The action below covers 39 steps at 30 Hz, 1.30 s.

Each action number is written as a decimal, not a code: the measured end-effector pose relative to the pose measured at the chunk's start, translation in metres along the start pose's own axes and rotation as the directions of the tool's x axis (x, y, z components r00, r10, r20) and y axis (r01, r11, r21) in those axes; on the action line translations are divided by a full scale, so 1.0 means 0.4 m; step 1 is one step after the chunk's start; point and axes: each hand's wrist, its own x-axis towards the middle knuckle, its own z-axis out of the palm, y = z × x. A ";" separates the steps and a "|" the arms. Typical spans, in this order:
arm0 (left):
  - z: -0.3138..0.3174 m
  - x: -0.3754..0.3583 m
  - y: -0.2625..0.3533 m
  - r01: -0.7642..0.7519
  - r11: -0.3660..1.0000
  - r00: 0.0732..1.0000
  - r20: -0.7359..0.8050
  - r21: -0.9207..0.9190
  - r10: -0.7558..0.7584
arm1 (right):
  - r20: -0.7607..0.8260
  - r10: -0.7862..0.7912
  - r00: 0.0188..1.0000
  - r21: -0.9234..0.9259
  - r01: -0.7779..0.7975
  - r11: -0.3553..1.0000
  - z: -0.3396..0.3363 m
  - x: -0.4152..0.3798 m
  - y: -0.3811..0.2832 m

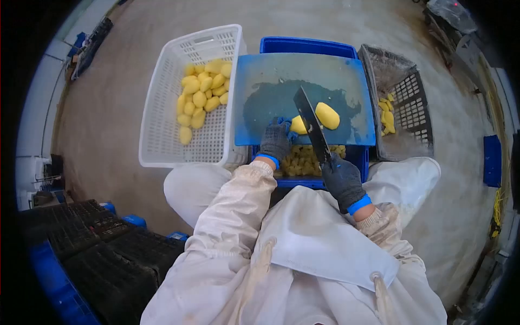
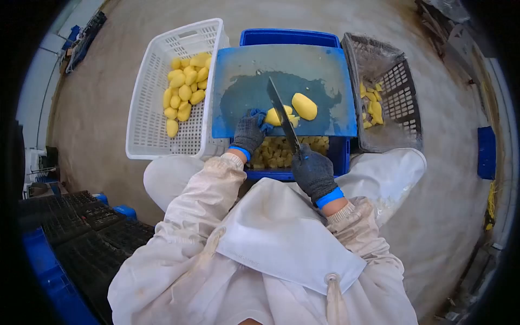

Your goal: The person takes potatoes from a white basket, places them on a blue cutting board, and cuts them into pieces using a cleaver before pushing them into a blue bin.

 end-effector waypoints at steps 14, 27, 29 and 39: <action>-0.003 0.021 0.006 0.061 0.996 0.997 0.052 0.066 -0.065 | 0.143 0.028 0.989 -0.011 -0.027 1.000 0.093 0.037 0.015; 0.062 0.050 0.123 -0.239 0.951 0.913 0.378 0.198 0.150 | -0.038 0.346 0.937 0.803 -0.177 0.568 -0.056 -0.058 0.183; 0.093 -0.029 0.141 -0.353 0.922 0.921 0.231 0.162 0.312 | -0.028 0.369 0.929 0.825 -0.187 0.533 -0.066 -0.058 0.182; 0.058 0.195 0.229 -0.352 0.929 0.931 0.141 0.115 0.335 | -0.173 0.305 0.936 0.709 -0.096 0.698 -0.025 -0.045 0.228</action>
